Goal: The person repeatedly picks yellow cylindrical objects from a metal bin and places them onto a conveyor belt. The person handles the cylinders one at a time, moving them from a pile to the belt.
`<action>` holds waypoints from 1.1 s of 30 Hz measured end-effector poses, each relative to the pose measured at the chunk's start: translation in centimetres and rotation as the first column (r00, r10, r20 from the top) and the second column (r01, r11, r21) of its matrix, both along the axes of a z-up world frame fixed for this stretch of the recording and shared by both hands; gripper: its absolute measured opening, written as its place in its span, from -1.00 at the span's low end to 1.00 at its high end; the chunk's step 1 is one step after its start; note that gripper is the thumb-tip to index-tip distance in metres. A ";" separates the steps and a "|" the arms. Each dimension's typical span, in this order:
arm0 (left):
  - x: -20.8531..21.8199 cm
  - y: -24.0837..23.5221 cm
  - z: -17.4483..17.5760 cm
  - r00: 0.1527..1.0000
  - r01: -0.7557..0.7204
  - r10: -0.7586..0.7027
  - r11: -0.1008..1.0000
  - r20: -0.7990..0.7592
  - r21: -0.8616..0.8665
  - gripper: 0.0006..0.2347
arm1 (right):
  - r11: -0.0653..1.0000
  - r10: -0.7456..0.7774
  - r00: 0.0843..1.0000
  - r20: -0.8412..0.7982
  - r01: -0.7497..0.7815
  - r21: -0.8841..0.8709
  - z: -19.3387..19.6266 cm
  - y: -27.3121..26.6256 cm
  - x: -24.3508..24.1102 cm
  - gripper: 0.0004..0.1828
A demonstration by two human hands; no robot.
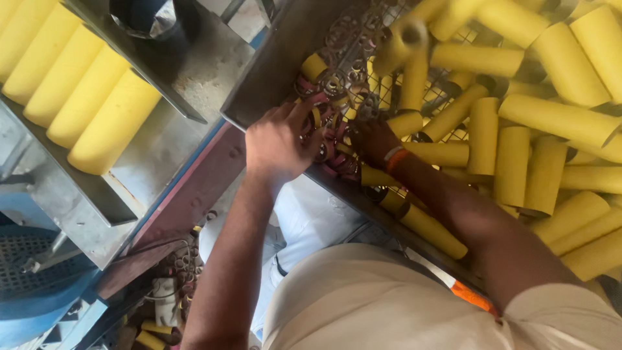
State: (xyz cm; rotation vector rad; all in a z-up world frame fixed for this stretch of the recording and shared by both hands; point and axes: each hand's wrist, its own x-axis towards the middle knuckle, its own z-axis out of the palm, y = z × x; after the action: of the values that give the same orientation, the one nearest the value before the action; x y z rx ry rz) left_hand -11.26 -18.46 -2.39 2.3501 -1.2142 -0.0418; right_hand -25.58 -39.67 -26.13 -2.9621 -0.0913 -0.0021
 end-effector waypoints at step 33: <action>1.6 6.0 4.2 0.963 -0.057 -0.092 0.849 -0.253 -0.526 -0.40 | 0.706 -0.039 0.957 0.288 -0.178 0.685 32.5 -7.8 4.8 -0.64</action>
State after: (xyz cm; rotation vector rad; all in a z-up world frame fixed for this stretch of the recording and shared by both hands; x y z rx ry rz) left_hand -9.62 -12.42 1.84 1.7806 -0.9605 -0.0272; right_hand -20.76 -47.46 6.38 -2.1530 -0.1933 -0.3706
